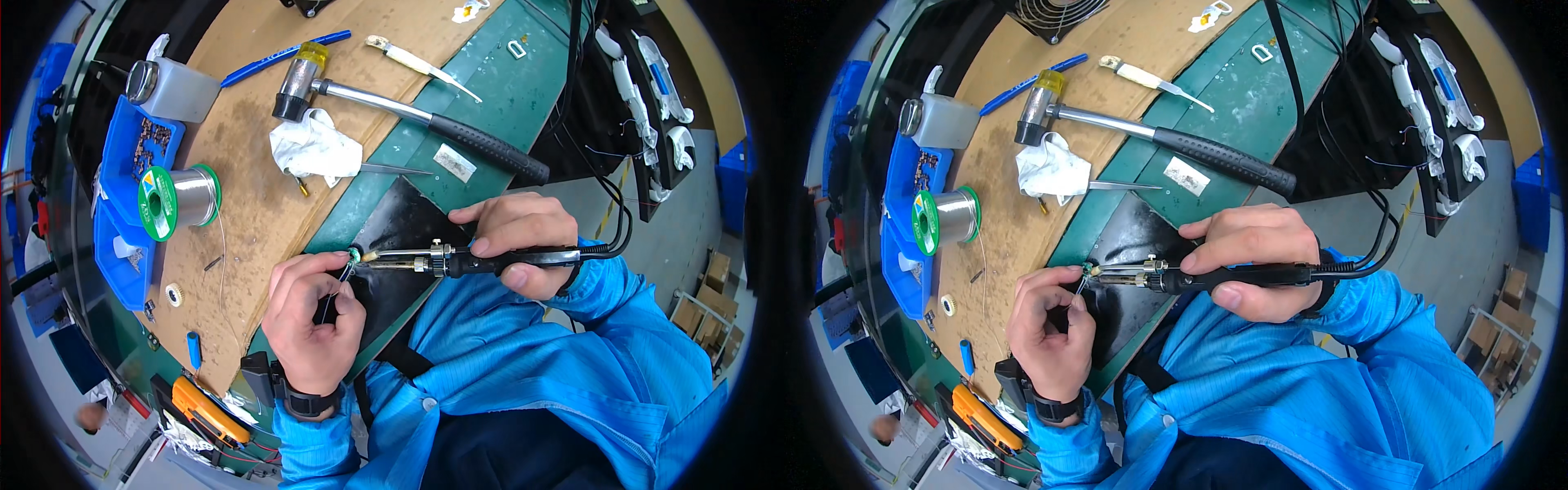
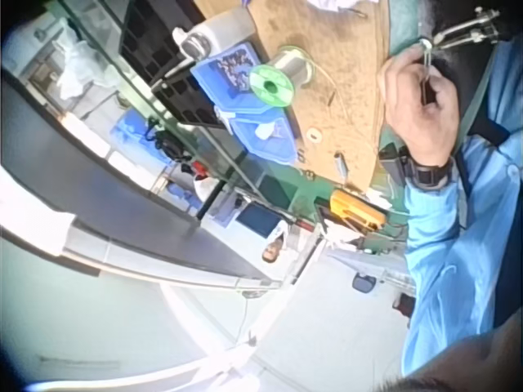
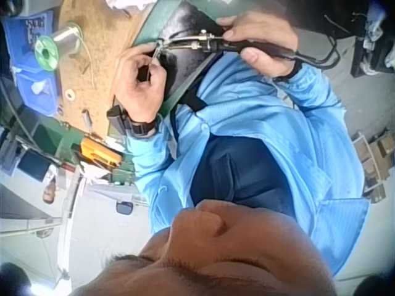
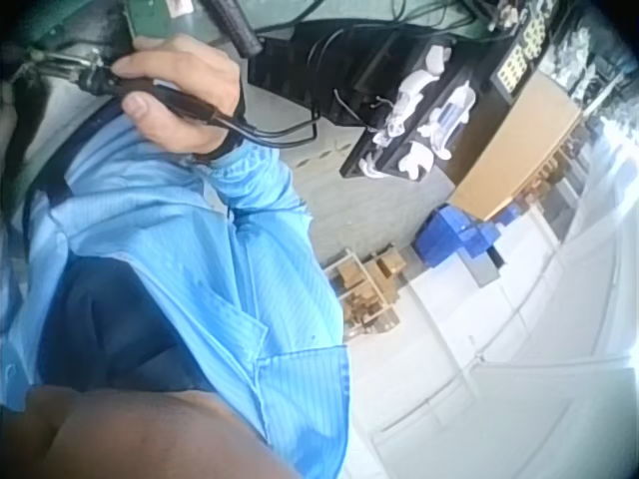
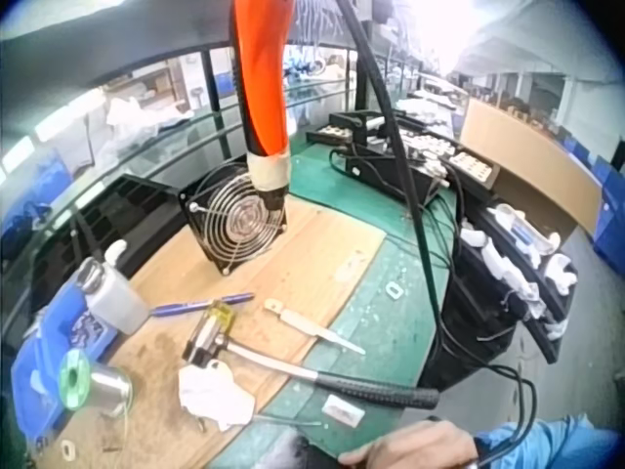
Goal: Soldering a wire onto a small green printed circuit board.
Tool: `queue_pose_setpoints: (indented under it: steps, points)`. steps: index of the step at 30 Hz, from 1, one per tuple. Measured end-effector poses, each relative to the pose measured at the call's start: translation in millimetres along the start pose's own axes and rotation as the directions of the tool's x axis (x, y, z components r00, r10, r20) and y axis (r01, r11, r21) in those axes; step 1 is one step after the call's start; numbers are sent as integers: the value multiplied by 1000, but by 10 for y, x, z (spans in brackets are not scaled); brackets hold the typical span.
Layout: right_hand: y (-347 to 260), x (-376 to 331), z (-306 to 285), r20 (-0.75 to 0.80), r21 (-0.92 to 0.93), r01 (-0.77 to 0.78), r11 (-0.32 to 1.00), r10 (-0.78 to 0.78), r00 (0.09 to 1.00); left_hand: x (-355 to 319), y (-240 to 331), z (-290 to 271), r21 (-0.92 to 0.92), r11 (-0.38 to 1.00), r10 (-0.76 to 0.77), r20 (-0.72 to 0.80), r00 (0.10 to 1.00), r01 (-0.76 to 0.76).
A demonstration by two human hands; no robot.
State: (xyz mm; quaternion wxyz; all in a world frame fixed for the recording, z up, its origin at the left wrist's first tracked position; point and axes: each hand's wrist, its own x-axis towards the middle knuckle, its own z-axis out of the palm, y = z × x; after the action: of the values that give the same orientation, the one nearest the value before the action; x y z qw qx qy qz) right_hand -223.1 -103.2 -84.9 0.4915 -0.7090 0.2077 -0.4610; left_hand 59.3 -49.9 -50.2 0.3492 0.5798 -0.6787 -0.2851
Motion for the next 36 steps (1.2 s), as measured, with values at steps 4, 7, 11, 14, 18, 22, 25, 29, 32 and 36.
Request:
queue_pose_setpoints:
  steps: [4, 7, 11, 14, 18, 22, 25, 29, 32, 36]
  points:
    - [5, 5, 2, 0, 4, -2, 1000, 2, 1000, -2, -7, -17, -2, 1000, -9, 8, 1000, 9]
    - [10, 7, -6, -4, -4, -5, 1000, 5, 1000, 33, 14, -31, 26, 1000, -16, -48, 999, 17]
    - [17, 2, -9, 3, -8, 5, 1000, -5, 1000, 30, 41, -42, -29, 997, -79, -49, 996, 78]
    - [18, 1, -3, -2, -6, 6, 1000, -6, 1000, 49, 22, -74, -4, 999, -43, -13, 999, 43]
    - [22, 6, -6, 2, 8, -9, 1000, 9, 1000, 118, -2, -99, 48, 998, 33, 57, 998, -36]
    - [27, 0, -2, -6, 8, -9, 1000, 10, 1000, 140, -12, -108, 62, 997, 29, 80, 996, -34]
    - [25, 2, 1, -9, 8, -13, 1000, 13, 1000, 149, -7, -108, 58, 997, 37, 84, 996, -42]
    - [31, -1, 4, -18, 13, -16, 1000, 16, 1000, 140, 0, -114, 50, 998, 25, 86, 996, -30]
    - [29, -7, 5, -22, 11, -21, 1000, 21, 1000, 132, -9, -110, 38, 999, 15, 78, 997, -18]
    - [26, -4, 0, -18, 8, -29, 1000, 29, 999, 124, -15, -107, 12, 1000, 5, 81, 997, -6]
